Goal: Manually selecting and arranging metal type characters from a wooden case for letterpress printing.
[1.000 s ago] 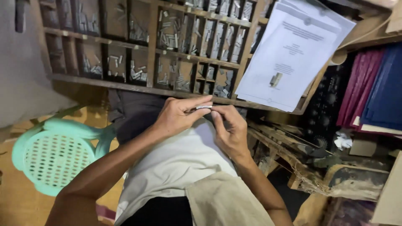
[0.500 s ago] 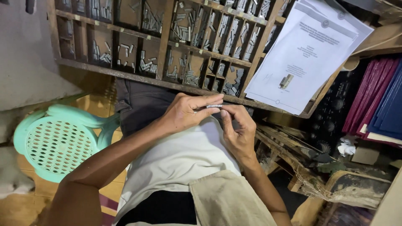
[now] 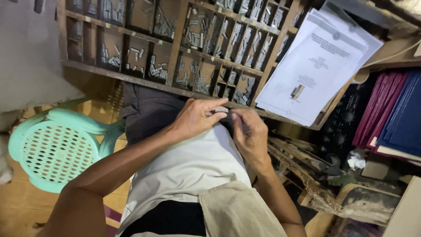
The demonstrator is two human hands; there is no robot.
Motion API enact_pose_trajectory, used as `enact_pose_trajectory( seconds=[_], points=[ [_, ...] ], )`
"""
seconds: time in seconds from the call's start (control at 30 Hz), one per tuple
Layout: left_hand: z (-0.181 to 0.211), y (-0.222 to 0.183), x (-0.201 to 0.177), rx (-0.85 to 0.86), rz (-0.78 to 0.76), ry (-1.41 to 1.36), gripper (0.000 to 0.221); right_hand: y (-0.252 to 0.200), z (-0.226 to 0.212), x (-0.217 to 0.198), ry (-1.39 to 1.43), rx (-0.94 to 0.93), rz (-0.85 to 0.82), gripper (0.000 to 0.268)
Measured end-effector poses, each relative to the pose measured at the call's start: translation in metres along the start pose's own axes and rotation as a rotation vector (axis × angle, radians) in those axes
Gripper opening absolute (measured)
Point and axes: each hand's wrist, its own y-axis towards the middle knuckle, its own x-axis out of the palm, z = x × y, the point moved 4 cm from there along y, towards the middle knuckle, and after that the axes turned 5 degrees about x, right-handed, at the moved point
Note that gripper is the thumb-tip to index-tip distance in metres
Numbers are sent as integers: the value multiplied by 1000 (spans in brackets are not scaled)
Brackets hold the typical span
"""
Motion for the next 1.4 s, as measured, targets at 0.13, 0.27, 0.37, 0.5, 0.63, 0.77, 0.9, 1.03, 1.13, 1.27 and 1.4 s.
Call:
enact_pose_trajectory(
  seconds=[0.13,0.27,0.37,0.5,0.63,0.77,0.9,1.03,1.13,1.27,1.4],
  points=[
    [3,-6,-3,-81,-9,-45,50,12,-24,2,-49,-127,4,13],
    [-34,-3,4,-108,-20,115,73,15,-13,22,-116,-246,-56,23],
    [-30,-7,3,-116,-2,263,71,15,-10,28,-131,-327,-89,23],
    [-44,-10,4,-107,25,189,89,5,-21,26,-162,-517,-97,27],
    [-36,-4,2,-36,-63,247,71,8,-10,26,-71,-353,-167,20],
    [-33,-4,-2,94,-278,373,71,14,-33,13,50,-131,-268,8],
    [-27,-4,-5,20,-413,456,78,11,-46,12,166,-257,-230,11],
    [-16,-5,-15,49,-523,406,90,12,-50,11,63,-168,-328,9],
    [61,-14,-42,-73,-518,176,102,23,-77,-14,8,116,-430,11],
    [64,-15,-79,-354,-296,133,106,60,-121,-81,60,-225,-301,20],
    [-11,-15,-111,-329,-73,163,89,146,-167,-152,-458,-219,-7,28]
  ],
)
